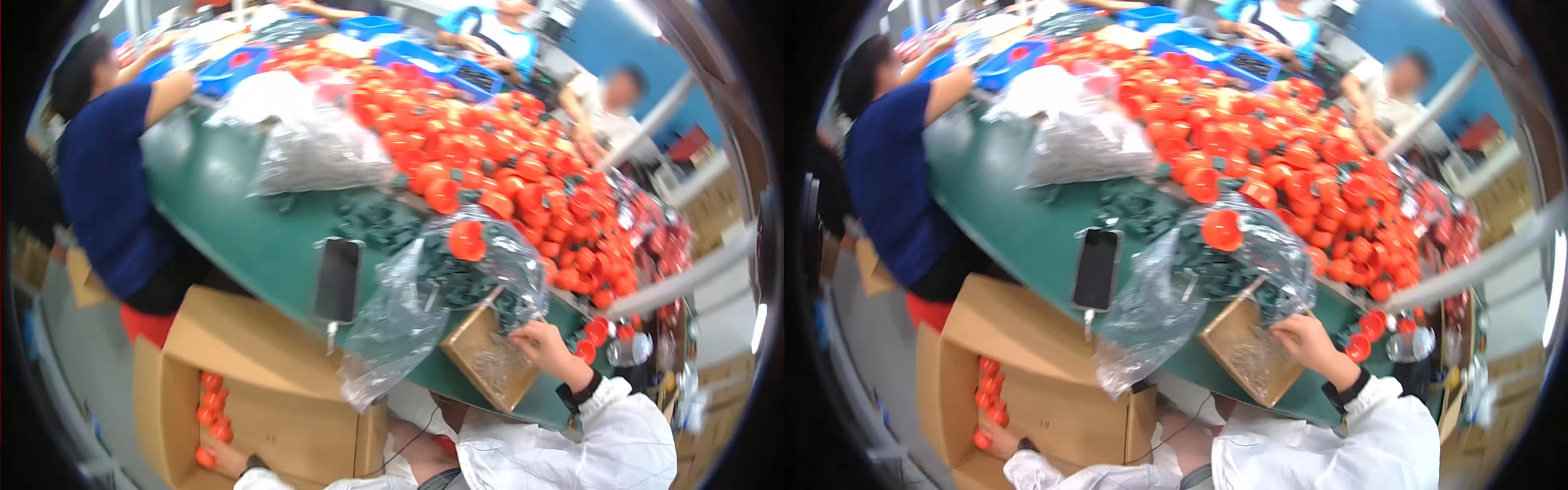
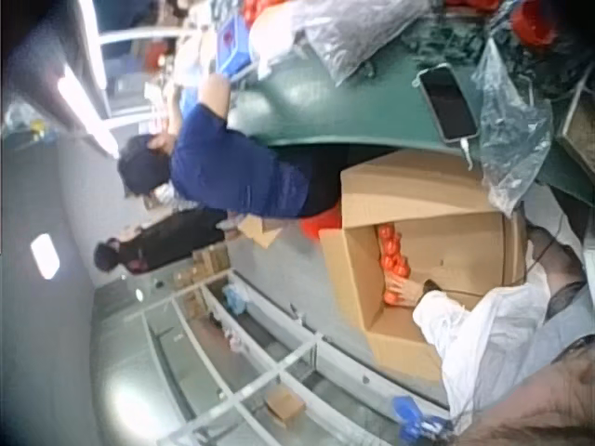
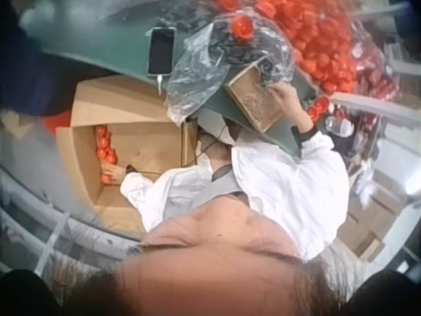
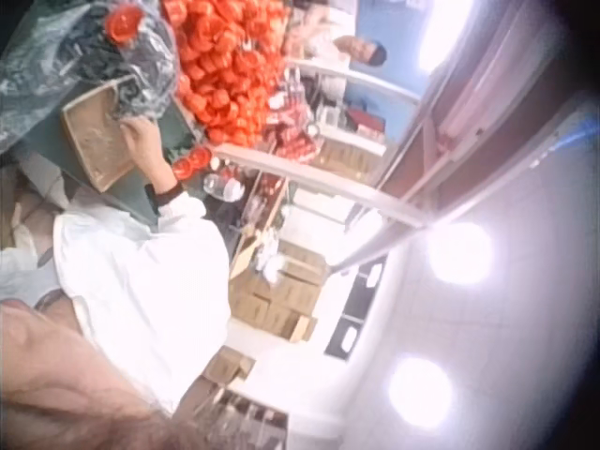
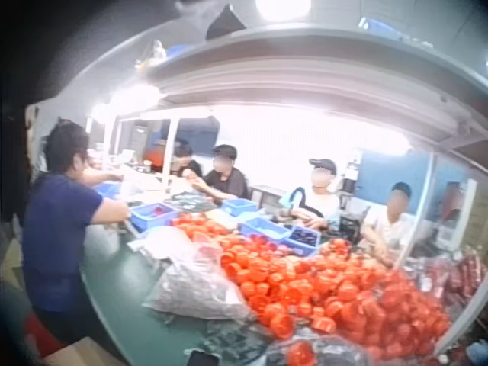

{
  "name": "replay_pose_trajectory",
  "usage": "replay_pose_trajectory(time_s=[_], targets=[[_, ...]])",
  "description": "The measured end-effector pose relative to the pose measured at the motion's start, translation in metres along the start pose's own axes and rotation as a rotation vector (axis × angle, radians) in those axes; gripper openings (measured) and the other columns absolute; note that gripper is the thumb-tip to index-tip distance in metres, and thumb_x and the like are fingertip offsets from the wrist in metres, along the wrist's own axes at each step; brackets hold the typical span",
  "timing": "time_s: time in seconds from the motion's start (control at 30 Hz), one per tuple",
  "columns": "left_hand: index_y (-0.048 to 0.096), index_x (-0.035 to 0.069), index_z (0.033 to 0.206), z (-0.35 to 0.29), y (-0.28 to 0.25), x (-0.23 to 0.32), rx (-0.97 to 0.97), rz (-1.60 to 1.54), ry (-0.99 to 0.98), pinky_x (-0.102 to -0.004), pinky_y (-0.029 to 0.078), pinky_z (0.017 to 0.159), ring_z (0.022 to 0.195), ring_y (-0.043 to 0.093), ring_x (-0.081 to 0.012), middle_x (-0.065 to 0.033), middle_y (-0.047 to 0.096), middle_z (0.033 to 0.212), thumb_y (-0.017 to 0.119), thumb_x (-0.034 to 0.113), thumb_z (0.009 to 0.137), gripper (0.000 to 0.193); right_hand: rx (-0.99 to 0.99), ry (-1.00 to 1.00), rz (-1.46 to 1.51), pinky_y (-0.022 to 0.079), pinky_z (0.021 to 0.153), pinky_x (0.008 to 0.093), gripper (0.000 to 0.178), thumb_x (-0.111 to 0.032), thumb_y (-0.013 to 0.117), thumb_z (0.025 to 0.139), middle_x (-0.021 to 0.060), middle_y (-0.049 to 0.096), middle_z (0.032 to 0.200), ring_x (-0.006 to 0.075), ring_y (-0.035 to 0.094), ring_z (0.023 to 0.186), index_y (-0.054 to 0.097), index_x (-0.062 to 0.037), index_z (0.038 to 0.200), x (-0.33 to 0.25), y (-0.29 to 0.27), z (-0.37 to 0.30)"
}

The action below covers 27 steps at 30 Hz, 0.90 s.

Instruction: Manually assembling small red plastic components at a factory workbench.

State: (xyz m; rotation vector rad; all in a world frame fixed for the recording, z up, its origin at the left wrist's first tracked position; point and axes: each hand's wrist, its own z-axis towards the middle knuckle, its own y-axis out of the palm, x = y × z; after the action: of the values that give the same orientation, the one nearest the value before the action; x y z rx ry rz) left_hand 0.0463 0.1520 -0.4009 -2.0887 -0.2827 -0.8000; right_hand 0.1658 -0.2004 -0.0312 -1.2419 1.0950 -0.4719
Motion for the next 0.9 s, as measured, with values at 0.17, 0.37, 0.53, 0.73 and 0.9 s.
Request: replay_pose_trajectory(time_s=[0.17,0.37,0.53,0.73,0.9], targets=[[0.054,0.005,0.096,-0.020,0.004,0.010,-0.049,0.029,-0.035,-0.0310,0.048,0.062,0.070,0.057,-0.0182,-0.0062,0.059,0.079,0.054,0.017,0.082,0.019,0.204,0.093,0.062,0.045,0.060,0.0310,0.011,-0.002,0.060,0.074,0.0098,0.058,0.072,0.0222,0.058,0.068,0.062,-0.0038,0.084,0.006,0.006,-0.020],[0.054,0.005,0.098,-0.047,-0.079,-0.014,0.047,0.111,-0.158,-0.0326,0.048,0.064,0.074,0.057,-0.0192,-0.0063,0.059,0.082,0.054,0.018,0.082,0.021,0.317,0.113,0.024,0.044,0.058,0.0311,0.010,-0.001,0.060,0.071,0.0088,0.058,0.072,0.0234,0.057,0.067,0.061,-0.0041,0.081,0.009,0.019,-0.038],[0.054,0.005,0.099,-0.062,-0.151,-0.044,0.155,0.180,-0.266,-0.0340,0.049,0.066,0.077,0.057,-0.0199,-0.0064,0.059,0.085,0.054,0.020,0.082,0.022,0.161,0.240,0.166,0.042,0.064,0.0326,0.009,-0.006,0.061,0.071,0.0075,0.058,0.069,0.0234,0.056,0.065,0.061,-0.0057,0.079,0.003,0.025,-0.067],[0.054,0.006,0.100,-0.084,-0.268,-0.076,0.365,0.231,-0.396,-0.0357,0.049,0.068,0.081,0.058,-0.0208,-0.0065,0.059,0.088,0.054,0.022,0.082,0.024,-0.015,0.166,0.075,0.040,0.069,0.0351,0.008,-0.012,0.062,0.070,0.0083,0.059,0.069,0.0248,0.057,0.068,0.061,-0.0059,0.075,0.003,0.027,-0.067],[0.044,0.009,0.114,-0.118,-0.265,-0.021,-0.242,-1.127,-0.271,-0.0444,0.045,0.076,0.101,0.051,-0.0272,-0.0115,0.053,0.109,0.045,0.035,0.085,0.039,-0.077,0.265,0.211,0.045,0.062,0.0307,0.009,-0.009,0.063,0.067,0.0075,0.061,0.070,0.0211,0.059,0.063,0.058,-0.0031,0.073,0.002,0.026,-0.066]])
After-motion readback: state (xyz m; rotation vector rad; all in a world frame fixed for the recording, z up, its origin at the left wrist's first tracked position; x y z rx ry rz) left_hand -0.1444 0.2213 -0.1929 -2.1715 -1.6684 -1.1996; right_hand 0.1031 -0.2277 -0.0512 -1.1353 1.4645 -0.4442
